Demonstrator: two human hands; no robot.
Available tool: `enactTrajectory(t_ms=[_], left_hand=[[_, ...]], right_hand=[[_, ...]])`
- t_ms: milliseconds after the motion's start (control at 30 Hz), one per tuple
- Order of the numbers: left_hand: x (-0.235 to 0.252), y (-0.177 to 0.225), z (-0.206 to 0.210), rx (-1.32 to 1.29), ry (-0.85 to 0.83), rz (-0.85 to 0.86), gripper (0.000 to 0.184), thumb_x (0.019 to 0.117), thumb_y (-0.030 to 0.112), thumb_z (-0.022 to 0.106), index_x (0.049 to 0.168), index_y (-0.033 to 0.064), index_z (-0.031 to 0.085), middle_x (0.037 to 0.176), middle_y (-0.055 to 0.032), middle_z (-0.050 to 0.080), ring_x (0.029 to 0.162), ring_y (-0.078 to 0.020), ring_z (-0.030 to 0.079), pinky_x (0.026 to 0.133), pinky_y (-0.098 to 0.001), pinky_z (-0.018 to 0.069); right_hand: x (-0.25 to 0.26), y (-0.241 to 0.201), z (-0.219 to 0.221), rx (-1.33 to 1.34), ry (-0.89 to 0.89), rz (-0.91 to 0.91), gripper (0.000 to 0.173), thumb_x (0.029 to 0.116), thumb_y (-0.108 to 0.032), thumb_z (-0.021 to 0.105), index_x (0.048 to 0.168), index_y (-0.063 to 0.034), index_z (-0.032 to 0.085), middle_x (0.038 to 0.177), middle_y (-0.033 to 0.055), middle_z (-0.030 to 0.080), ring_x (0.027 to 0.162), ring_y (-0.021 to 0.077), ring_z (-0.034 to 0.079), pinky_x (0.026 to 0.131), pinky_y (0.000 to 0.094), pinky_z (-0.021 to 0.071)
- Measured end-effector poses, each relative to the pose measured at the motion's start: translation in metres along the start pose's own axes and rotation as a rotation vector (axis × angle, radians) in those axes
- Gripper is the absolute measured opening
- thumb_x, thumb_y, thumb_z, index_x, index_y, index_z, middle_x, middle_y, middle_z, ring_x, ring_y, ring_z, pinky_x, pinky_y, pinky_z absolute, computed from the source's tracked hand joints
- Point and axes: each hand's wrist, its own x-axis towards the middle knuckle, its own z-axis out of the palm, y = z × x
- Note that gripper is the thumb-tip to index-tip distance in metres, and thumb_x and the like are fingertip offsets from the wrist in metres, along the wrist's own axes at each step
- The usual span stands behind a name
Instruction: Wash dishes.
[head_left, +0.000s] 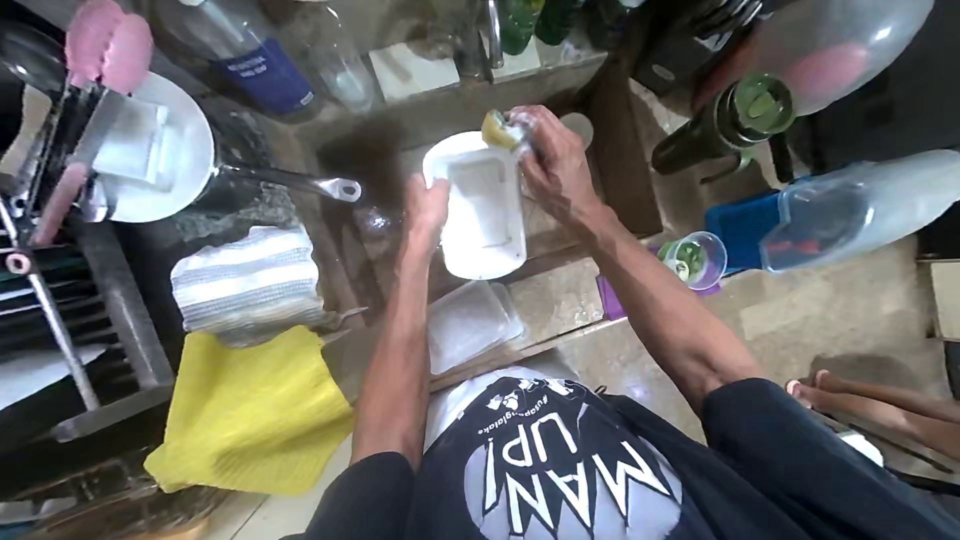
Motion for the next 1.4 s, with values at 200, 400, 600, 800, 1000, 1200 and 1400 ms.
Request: enactTrajectory(t_ms=[200, 400, 600, 800, 1000, 1200, 1400], left_hand=[[-0.006, 0.030, 0.011, 0.343, -0.059, 0.195, 0.030, 0.1003, 0.017, 0.052, 0.121, -0.0011, 0.066, 0.116, -0.0212, 0.069, 0.112, -0.0335, 0.066, 0.098, -0.0566, 0.0503], [-0.005, 0.015, 0.005, 0.249, 0.007, 0.091, 0.036, 0.0986, 0.015, 0.051, 0.128, -0.0010, 0.064, 0.124, -0.0223, 0.066, 0.119, -0.0335, 0.062, 0.101, -0.0565, 0.0483], [-0.005, 0.025, 0.022, 0.287, 0.000, 0.182, 0.032, 0.0989, 0.016, 0.052, 0.122, 0.0017, 0.068, 0.115, -0.0185, 0.070, 0.111, -0.0293, 0.066, 0.096, -0.0529, 0.0513], [0.007, 0.020, 0.024, 0.023, 0.216, 0.094, 0.036, 0.0937, 0.012, 0.054, 0.125, 0.0025, 0.067, 0.120, -0.0154, 0.068, 0.113, -0.0225, 0.064, 0.097, -0.0459, 0.0511], [0.030, 0.037, 0.024, -0.235, 0.477, 0.058, 0.028, 0.0928, 0.009, 0.052, 0.115, -0.0020, 0.065, 0.108, -0.0147, 0.066, 0.102, -0.0205, 0.063, 0.087, -0.0396, 0.0531], [0.013, 0.024, 0.038, -0.336, 0.469, 0.151, 0.055, 0.0949, 0.011, 0.050, 0.149, -0.0004, 0.046, 0.140, -0.0206, 0.056, 0.128, -0.0244, 0.055, 0.105, -0.0384, 0.0473], [-0.006, 0.009, -0.025, -0.223, -0.297, 0.060, 0.064, 0.0893, 0.025, 0.071, 0.145, 0.0117, 0.043, 0.124, -0.0129, 0.066, 0.104, -0.0262, 0.070, 0.082, -0.0471, 0.0626]], right_hand=[[0.022, -0.027, 0.021, -0.245, -0.196, -0.131, 0.026, 0.0935, -0.013, 0.062, 0.116, -0.0052, 0.072, 0.124, 0.0134, 0.068, 0.120, 0.0340, 0.060, 0.094, 0.0498, 0.0486], [-0.004, -0.003, 0.002, -0.127, -0.141, -0.075, 0.025, 0.0865, -0.009, 0.071, 0.110, -0.0015, 0.074, 0.115, 0.0167, 0.068, 0.113, 0.0333, 0.062, 0.099, 0.0456, 0.0507], [0.016, -0.007, 0.002, -0.089, -0.185, -0.127, 0.022, 0.0886, -0.012, 0.072, 0.109, -0.0043, 0.076, 0.114, 0.0156, 0.069, 0.111, 0.0314, 0.062, 0.098, 0.0436, 0.0512], [0.011, -0.001, -0.002, -0.066, 0.086, 0.189, 0.022, 0.0864, -0.014, 0.071, 0.104, -0.0023, 0.075, 0.103, 0.0143, 0.066, 0.091, 0.0218, 0.066, 0.079, 0.0359, 0.0557], [-0.037, -0.020, 0.014, -0.101, 0.219, 0.343, 0.022, 0.0854, -0.009, 0.072, 0.106, -0.0004, 0.071, 0.107, 0.0173, 0.065, 0.095, 0.0264, 0.066, 0.081, 0.0401, 0.0567], [-0.050, -0.013, 0.018, 0.102, 0.352, 0.734, 0.036, 0.0907, -0.018, 0.067, 0.121, 0.0007, 0.060, 0.110, 0.0166, 0.065, 0.098, 0.0242, 0.066, 0.085, 0.0424, 0.0558], [-0.020, 0.037, -0.024, 0.168, 0.142, 0.436, 0.036, 0.0763, -0.009, 0.076, 0.110, 0.0000, 0.068, 0.114, 0.0157, 0.067, 0.106, 0.0236, 0.065, 0.092, 0.0419, 0.0549]])
